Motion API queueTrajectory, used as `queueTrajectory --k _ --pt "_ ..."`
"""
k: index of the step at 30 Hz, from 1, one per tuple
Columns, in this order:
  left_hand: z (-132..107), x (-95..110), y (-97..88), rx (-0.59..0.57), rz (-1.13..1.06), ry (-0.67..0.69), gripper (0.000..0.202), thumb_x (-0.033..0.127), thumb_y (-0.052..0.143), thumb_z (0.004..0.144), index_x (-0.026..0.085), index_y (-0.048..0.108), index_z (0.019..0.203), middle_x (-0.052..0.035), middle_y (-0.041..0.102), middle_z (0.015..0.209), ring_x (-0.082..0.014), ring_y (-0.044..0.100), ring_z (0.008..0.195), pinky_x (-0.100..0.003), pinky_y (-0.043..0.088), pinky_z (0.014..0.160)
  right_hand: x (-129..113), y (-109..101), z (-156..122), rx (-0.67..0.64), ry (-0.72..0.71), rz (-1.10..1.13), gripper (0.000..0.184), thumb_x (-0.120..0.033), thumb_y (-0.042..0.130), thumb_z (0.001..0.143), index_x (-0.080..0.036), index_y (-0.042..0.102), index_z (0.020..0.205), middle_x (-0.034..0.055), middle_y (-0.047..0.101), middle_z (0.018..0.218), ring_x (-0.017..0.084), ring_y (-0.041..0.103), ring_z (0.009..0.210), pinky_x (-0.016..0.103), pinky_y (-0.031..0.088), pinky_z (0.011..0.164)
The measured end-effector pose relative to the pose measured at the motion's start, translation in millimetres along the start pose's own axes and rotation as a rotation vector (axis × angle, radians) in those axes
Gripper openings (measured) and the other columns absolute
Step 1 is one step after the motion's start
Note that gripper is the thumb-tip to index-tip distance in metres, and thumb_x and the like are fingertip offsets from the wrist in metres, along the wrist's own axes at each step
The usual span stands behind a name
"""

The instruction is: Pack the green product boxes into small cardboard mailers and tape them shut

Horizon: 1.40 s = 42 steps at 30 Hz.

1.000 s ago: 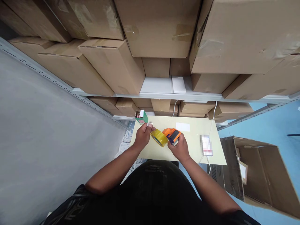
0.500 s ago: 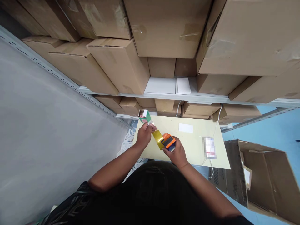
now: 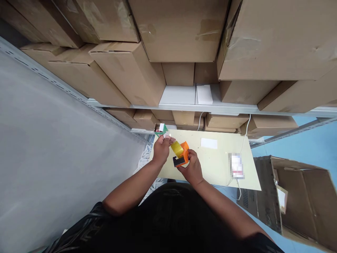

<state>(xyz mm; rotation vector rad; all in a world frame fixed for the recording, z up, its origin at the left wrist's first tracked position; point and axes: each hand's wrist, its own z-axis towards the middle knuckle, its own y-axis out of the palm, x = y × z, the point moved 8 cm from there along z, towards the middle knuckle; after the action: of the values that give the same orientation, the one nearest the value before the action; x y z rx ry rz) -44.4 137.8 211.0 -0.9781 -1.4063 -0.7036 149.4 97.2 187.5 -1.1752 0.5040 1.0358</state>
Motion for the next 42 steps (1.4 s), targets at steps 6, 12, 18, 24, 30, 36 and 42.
queueTrajectory --k 6,12,18,24,30,36,42 --pt "-7.8 1.7 7.8 0.003 -0.171 -0.059 0.029 0.048 0.051 0.096 0.021 0.059 0.09 -0.0037 0.075 0.087 -0.0178 0.073 0.086 -0.034 0.057 0.088 4.5 -12.6 17.3 0.081 -0.041 -0.165 0.061 -0.039 0.074 0.08 -0.02 0.048 0.131 0.0169 0.065 0.12 0.035 0.064 0.114 0.059 0.052 0.1" --pt "-19.3 15.1 9.4 -0.025 -0.242 -0.073 0.033 0.053 0.05 0.097 0.02 0.057 0.093 -0.0069 0.076 0.096 -0.0201 0.074 0.097 -0.038 0.057 0.094 -5.9 -36.1 26.4 0.077 -0.13 -0.074 0.058 -0.043 0.078 0.079 -0.025 0.046 0.124 0.016 0.064 0.123 0.035 0.063 0.118 0.06 0.055 0.098" --pt "-24.9 36.3 12.4 -0.059 -0.35 -0.074 0.039 0.059 0.054 0.095 0.02 0.055 0.094 -0.0076 0.075 0.095 -0.0217 0.075 0.096 -0.041 0.059 0.094 -27.5 -65.8 30.1 0.15 -0.236 -0.074 0.056 -0.04 0.08 0.076 -0.031 0.04 0.115 0.0123 0.063 0.119 0.034 0.066 0.112 0.062 0.056 0.093" --pt "-19.8 43.3 15.9 -0.107 -0.358 -0.107 0.043 0.064 0.054 0.094 0.021 0.054 0.096 -0.0074 0.074 0.092 -0.0222 0.076 0.093 -0.042 0.059 0.093 -38.9 -78.1 29.6 0.152 -0.28 -0.037 0.053 -0.034 0.078 0.076 -0.033 0.039 0.112 0.0093 0.063 0.118 0.034 0.066 0.113 0.064 0.054 0.092" --pt "-21.3 45.0 18.2 -0.134 -0.367 -0.124 0.045 0.066 0.055 0.093 0.02 0.056 0.095 -0.0074 0.074 0.092 -0.0232 0.076 0.093 -0.044 0.059 0.094 -33.7 -74.8 27.6 0.095 -0.184 -0.007 0.046 -0.037 0.076 0.074 -0.032 0.043 0.106 0.0084 0.066 0.108 0.033 0.068 0.1 0.061 0.056 0.087" --pt "-27.9 56.0 18.2 -0.151 -0.33 -0.111 0.042 0.062 0.056 0.094 0.02 0.058 0.093 -0.0077 0.075 0.094 -0.0228 0.076 0.094 -0.043 0.059 0.093 -40.1 -71.9 37.2 0.032 -0.158 -0.036 0.037 -0.034 0.076 0.074 -0.027 0.052 0.101 0.009 0.063 0.097 0.03 0.066 0.089 0.048 0.058 0.076" --pt "-34.6 63.8 14.1 -0.19 -0.234 -0.025 0.037 0.056 0.058 0.096 0.019 0.065 0.091 -0.0079 0.077 0.095 -0.0235 0.074 0.095 -0.041 0.058 0.094 -27.9 -58.0 37.5 -0.122 0.001 -0.068 0.046 -0.046 0.078 0.071 -0.027 0.052 0.103 0.0066 0.063 0.098 0.027 0.067 0.085 0.041 0.058 0.074"
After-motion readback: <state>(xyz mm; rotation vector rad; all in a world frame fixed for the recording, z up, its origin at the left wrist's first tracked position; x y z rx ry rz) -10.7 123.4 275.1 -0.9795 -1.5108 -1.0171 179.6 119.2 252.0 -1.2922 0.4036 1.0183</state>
